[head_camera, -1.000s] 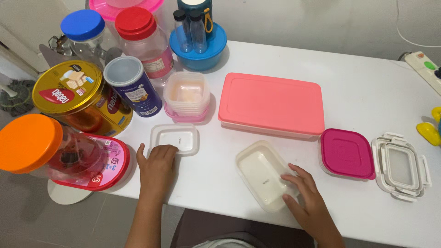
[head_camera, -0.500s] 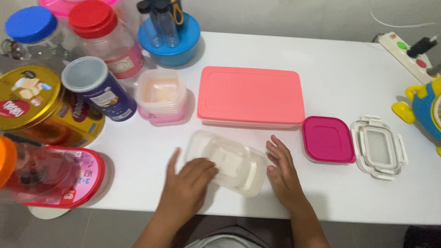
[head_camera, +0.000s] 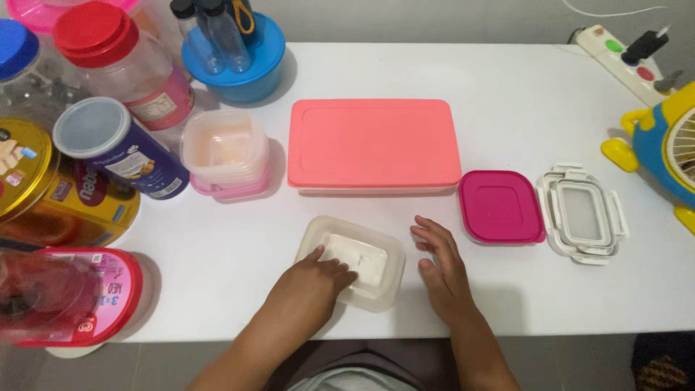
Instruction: The person opens stacked plastic containers on a table, removes lids, and reorganizes the containers and lids into separate stacks. The person handles multiple small and medium containers, separating lids from bases and arranging them neatly.
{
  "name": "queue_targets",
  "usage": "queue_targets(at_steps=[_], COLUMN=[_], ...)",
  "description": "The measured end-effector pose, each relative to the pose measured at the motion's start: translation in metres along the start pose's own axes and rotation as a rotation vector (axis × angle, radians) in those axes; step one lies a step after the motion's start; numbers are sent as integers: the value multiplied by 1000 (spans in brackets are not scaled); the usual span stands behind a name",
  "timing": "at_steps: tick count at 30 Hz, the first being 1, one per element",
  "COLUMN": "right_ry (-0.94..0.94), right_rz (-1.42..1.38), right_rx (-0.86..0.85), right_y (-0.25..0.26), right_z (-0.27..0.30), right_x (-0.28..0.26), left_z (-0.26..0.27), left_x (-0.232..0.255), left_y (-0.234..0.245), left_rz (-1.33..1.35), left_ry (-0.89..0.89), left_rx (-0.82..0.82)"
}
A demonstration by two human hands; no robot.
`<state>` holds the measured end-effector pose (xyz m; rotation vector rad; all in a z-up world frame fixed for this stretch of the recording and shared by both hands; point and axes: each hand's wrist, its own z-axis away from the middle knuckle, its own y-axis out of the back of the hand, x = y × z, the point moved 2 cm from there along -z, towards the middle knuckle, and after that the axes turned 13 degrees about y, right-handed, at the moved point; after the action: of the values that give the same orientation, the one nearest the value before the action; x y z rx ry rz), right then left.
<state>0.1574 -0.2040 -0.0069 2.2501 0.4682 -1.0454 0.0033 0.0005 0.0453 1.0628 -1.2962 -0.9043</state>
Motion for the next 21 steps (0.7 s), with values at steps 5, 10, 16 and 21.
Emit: queue_targets(at_steps=[5,10,16,21], right_ry=[22,11,38,39], right_rz=[-8,-29,3,37], right_rx=[8,3,-8,-26], right_y=[0,1,0,0], right_z=[-1,1,0,-2], right_x=[-1,-1,-4,-9], left_z=[-15,-17,-23,-22], left_x=[-4,3,5,13], left_y=[6,18,29,33], left_rz=[58,100,146,201], left_ry=[101,150,241,267], left_rx=[-278,-355,-429,-331])
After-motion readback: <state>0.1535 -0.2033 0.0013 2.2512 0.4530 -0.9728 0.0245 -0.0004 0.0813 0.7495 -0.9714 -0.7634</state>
